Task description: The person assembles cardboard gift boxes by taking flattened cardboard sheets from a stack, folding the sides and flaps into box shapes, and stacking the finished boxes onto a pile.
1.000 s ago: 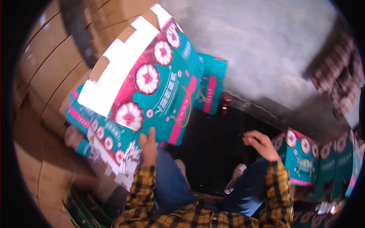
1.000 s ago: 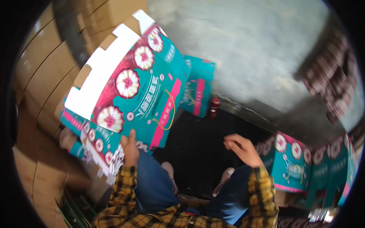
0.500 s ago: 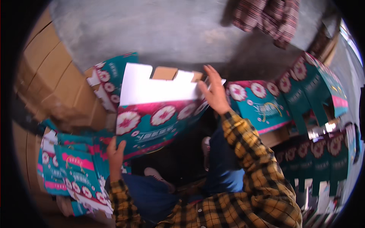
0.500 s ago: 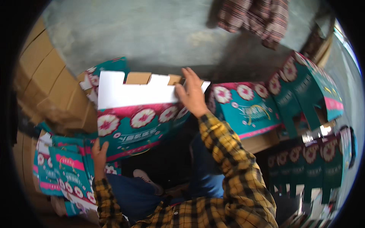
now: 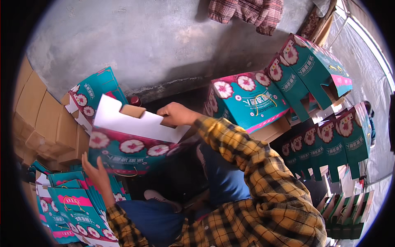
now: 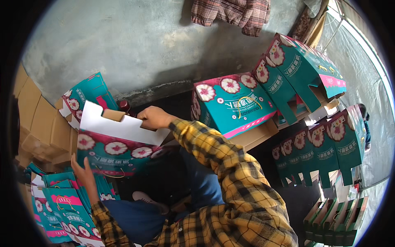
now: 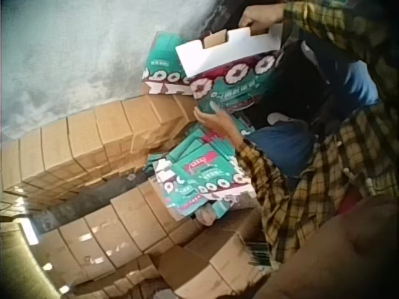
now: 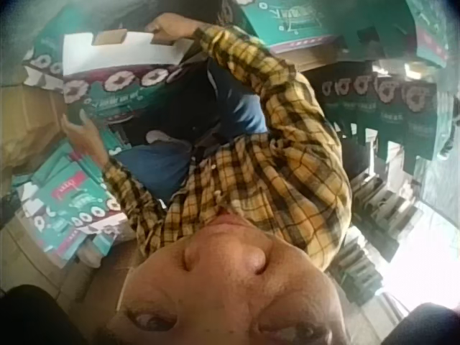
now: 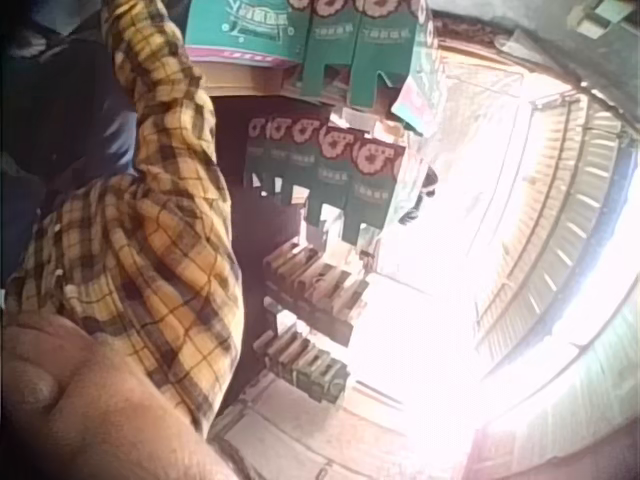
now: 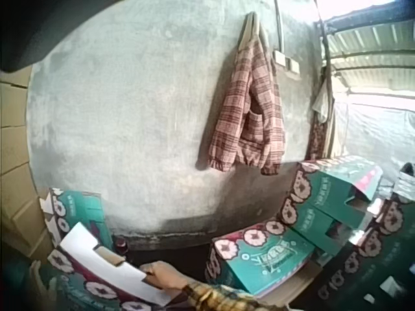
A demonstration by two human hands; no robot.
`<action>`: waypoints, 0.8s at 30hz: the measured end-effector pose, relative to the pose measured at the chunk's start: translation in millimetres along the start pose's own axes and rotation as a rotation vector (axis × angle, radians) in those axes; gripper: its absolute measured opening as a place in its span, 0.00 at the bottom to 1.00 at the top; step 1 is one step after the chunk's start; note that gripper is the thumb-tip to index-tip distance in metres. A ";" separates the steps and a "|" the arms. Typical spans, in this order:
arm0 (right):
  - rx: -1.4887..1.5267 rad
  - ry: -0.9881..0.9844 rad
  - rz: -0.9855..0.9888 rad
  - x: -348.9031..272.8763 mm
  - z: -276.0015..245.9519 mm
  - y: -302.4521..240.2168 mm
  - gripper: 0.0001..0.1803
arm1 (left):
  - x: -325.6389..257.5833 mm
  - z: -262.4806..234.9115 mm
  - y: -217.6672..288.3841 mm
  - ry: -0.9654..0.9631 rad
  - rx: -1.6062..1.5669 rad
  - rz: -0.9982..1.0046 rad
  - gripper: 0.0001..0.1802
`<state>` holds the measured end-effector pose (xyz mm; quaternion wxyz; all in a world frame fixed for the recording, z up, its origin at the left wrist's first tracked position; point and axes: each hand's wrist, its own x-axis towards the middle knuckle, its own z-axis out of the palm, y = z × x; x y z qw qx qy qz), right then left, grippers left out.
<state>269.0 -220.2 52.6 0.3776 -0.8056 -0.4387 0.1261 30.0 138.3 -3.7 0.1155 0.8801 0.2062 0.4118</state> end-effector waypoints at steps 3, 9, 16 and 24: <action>0.038 0.244 -0.185 30.1 32.1 28.6 0.09 | -11.7 10.4 58.3 -0.259 -0.308 -0.034 0.47; 0.645 0.124 0.157 45.4 80.5 19.9 0.09 | -62.6 17.5 133.8 -0.591 -0.383 0.093 0.69; 0.893 0.064 0.269 46.3 79.5 -4.2 0.13 | -61.6 19.2 120.6 -0.489 -0.489 -0.140 0.35; 0.580 0.337 0.296 60.1 18.3 69.8 0.14 | -68.1 -26.9 111.1 -0.343 -0.329 0.101 0.31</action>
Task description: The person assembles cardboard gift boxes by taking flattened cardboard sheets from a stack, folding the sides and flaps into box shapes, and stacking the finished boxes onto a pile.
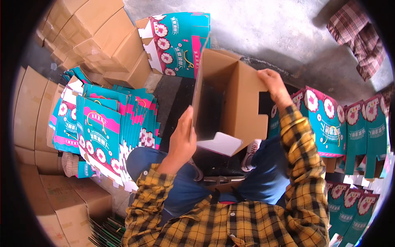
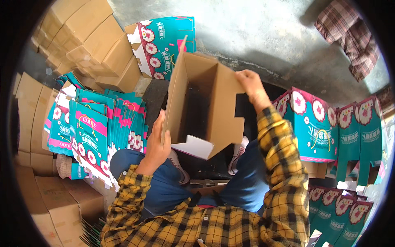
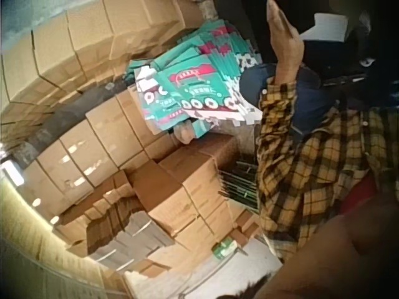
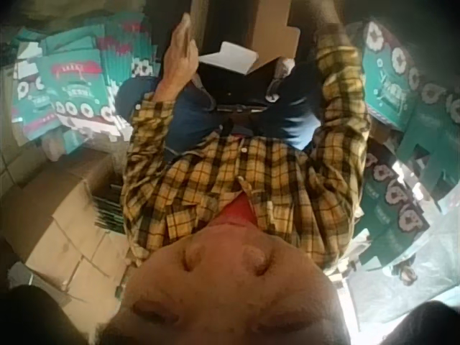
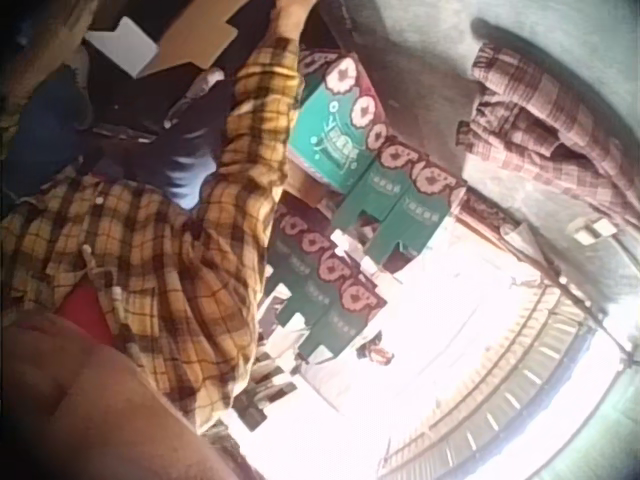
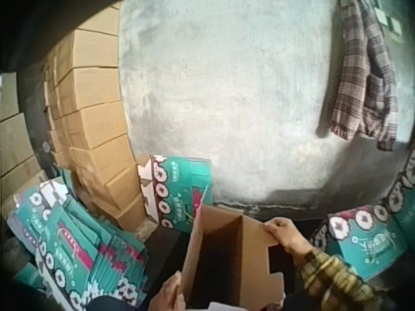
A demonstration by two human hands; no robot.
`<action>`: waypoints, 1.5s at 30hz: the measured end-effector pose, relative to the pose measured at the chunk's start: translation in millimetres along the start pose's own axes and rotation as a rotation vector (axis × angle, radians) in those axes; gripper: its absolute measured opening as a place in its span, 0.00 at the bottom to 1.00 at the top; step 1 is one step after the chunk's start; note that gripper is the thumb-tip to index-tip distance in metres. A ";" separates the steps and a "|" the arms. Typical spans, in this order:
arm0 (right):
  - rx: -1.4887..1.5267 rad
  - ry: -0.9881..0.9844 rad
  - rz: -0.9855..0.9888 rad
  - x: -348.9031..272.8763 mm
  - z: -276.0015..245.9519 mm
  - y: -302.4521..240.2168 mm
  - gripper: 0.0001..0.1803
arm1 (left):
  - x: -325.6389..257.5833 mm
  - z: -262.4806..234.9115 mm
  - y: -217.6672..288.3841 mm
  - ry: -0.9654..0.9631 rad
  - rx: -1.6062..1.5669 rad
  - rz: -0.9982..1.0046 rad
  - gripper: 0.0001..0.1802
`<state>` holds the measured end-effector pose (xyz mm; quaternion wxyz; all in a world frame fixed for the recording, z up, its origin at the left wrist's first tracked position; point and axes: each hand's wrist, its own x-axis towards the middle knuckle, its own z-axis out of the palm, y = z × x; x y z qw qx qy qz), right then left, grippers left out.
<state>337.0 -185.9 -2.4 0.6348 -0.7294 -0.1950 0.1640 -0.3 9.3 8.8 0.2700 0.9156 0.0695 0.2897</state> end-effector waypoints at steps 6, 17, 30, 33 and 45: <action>-0.303 0.072 0.049 23.8 -7.7 43.1 0.16 | -25.9 -11.0 -7.7 -0.389 -0.043 -0.047 0.36; -1.058 0.268 -0.503 -0.5 33.2 24.6 0.07 | -20.6 1.0 -6.1 -0.554 0.055 0.146 0.49; -1.311 -0.250 -0.270 17.7 38.1 11.6 0.41 | -17.7 4.5 3.7 -0.571 0.047 0.123 0.48; -1.286 -0.142 -0.292 20.8 39.2 9.2 0.35 | -20.6 10.3 5.7 -0.646 0.083 0.156 0.46; -1.135 -0.378 -0.264 37.3 22.5 22.6 0.28 | -58.8 11.9 3.2 -0.651 -0.113 0.198 0.40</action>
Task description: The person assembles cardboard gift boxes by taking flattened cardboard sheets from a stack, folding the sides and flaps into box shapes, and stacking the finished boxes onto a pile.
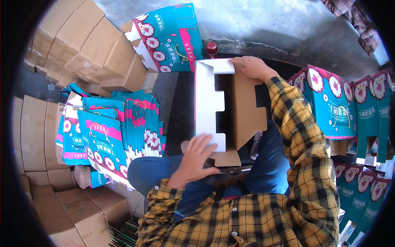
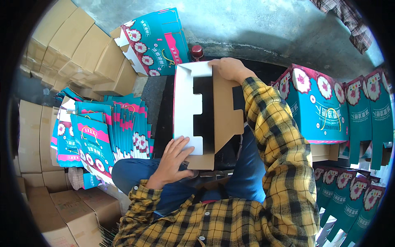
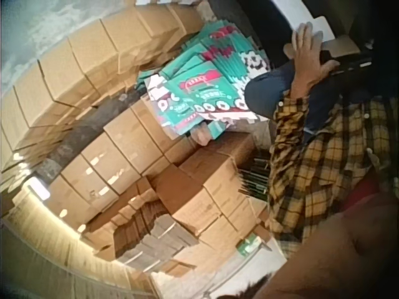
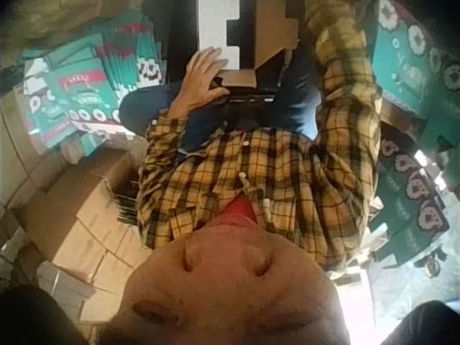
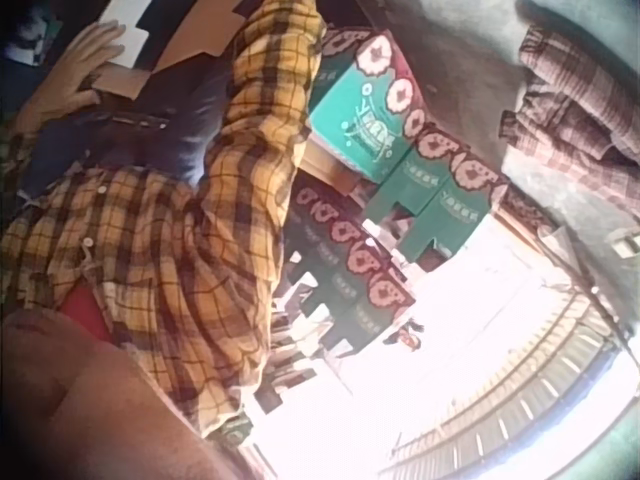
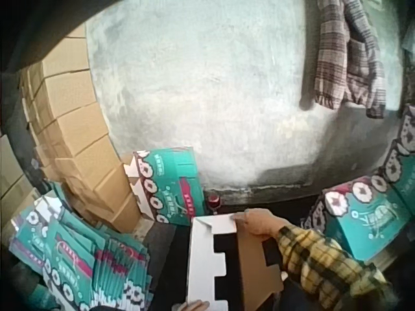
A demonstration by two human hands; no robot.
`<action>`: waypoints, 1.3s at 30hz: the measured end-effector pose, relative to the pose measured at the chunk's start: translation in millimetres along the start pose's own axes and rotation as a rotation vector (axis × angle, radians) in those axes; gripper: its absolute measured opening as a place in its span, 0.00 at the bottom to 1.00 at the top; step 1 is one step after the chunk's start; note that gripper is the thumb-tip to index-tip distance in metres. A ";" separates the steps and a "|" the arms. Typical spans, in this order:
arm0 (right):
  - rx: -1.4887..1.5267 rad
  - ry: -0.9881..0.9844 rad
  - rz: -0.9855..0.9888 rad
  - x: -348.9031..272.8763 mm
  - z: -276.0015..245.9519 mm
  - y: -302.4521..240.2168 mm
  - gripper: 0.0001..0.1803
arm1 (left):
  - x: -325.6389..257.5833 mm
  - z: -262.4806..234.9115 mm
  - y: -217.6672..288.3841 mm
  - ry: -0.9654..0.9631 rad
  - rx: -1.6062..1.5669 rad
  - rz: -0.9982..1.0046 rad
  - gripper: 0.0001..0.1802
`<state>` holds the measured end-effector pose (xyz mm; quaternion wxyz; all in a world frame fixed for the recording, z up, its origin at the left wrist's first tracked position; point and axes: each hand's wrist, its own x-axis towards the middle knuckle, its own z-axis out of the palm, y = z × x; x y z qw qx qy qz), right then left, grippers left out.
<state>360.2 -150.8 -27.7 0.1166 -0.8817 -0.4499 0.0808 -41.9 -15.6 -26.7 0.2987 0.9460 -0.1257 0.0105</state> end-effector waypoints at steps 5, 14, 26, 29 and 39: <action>-0.113 -0.096 -0.045 -4.5 -3.3 -18.2 0.22 | 20.0 50.5 11.9 0.421 0.120 -0.397 0.34; -0.118 -0.127 0.010 -18.6 -11.7 -28.6 0.19 | 60.9 89.1 64.0 0.422 0.220 -0.222 0.30; 0.395 -0.410 0.287 -28.2 -22.0 -16.3 0.32 | -8.5 23.0 -8.5 0.310 -0.024 -0.784 0.16; 0.162 -0.074 -0.009 -26.9 -3.1 -28.4 0.23 | 9.8 45.6 -22.2 0.871 0.011 -0.613 0.23; -0.218 -0.170 -0.455 -53.8 20.6 -83.7 0.37 | 22.1 52.6 -15.7 0.431 0.476 -0.464 0.34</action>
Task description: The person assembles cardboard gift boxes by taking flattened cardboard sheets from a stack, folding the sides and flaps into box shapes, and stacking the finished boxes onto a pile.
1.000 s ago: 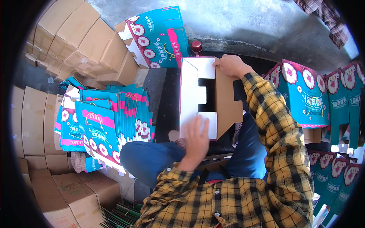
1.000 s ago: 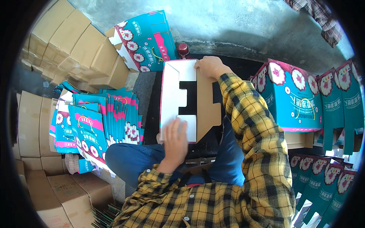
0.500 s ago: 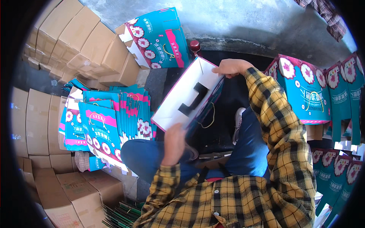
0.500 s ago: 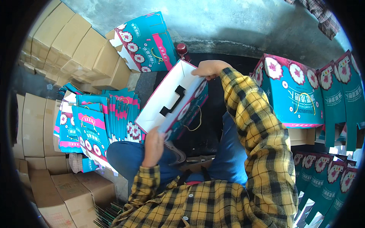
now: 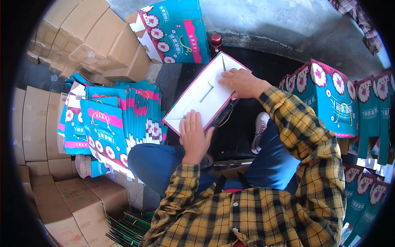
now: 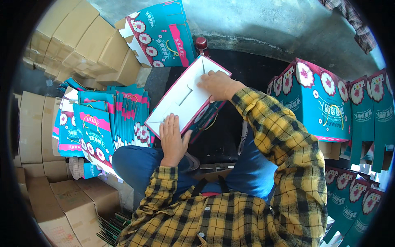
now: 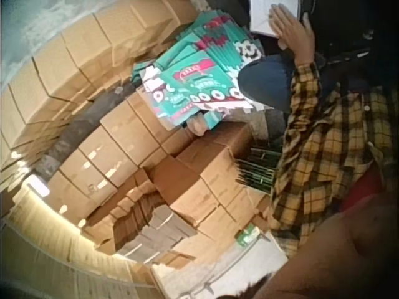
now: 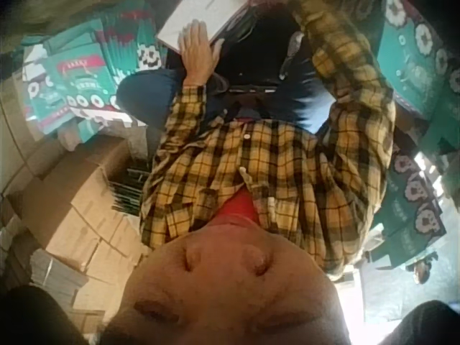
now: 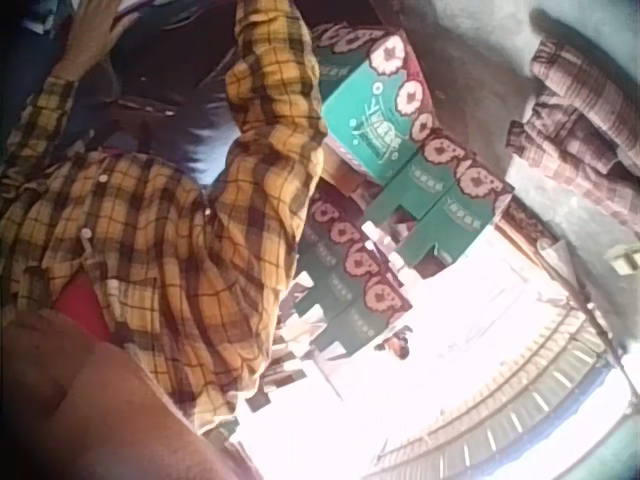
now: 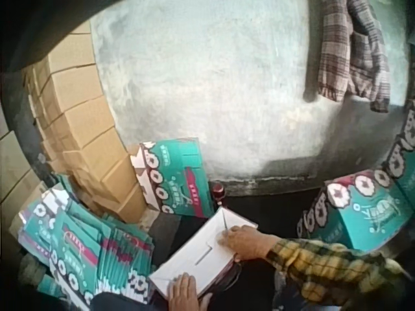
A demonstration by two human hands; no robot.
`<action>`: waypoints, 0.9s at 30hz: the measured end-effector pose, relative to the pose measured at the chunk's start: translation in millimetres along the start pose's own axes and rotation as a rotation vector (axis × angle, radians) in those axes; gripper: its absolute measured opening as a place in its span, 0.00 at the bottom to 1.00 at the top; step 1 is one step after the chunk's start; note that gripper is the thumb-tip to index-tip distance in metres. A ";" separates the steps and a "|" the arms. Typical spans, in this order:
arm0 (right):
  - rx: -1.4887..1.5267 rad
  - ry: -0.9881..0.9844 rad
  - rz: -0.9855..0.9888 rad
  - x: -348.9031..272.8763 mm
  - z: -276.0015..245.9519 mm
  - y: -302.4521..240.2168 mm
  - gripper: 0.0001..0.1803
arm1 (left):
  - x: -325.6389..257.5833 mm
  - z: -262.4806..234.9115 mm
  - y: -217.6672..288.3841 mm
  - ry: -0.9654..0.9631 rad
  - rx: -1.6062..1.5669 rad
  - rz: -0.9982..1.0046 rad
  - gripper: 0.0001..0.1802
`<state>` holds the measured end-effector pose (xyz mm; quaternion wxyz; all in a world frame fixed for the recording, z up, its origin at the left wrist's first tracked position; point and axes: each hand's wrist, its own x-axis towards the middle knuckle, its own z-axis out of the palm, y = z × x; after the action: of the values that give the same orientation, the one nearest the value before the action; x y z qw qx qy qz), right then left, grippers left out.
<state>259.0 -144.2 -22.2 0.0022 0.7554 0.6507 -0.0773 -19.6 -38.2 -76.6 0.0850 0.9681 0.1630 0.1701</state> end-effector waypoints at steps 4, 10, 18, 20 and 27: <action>-0.028 -0.158 -0.006 6.2 4.2 3.5 0.35 | -1.6 7.6 -4.9 -0.064 -0.069 -0.001 0.31; -0.045 -0.247 -0.028 5.0 2.3 7.8 0.35 | -1.9 7.0 -2.7 -0.078 -0.142 -0.014 0.31; 0.416 0.215 0.256 -12.5 -5.5 44.4 0.30 | -6.6 -10.5 -48.2 0.532 -0.403 -0.409 0.37; 0.395 0.471 0.448 -8.9 15.5 66.4 0.35 | 1.5 -11.7 -86.9 0.393 -0.837 -0.704 0.35; 1.238 0.109 0.744 11.0 24.6 79.8 0.54 | -36.4 55.9 -174.1 0.253 -1.838 -1.223 0.29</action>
<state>336.2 -148.2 -55.5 -0.4323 0.7922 0.1866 -0.3881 -81.9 105.5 -177.7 0.8226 0.2688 0.4324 0.2533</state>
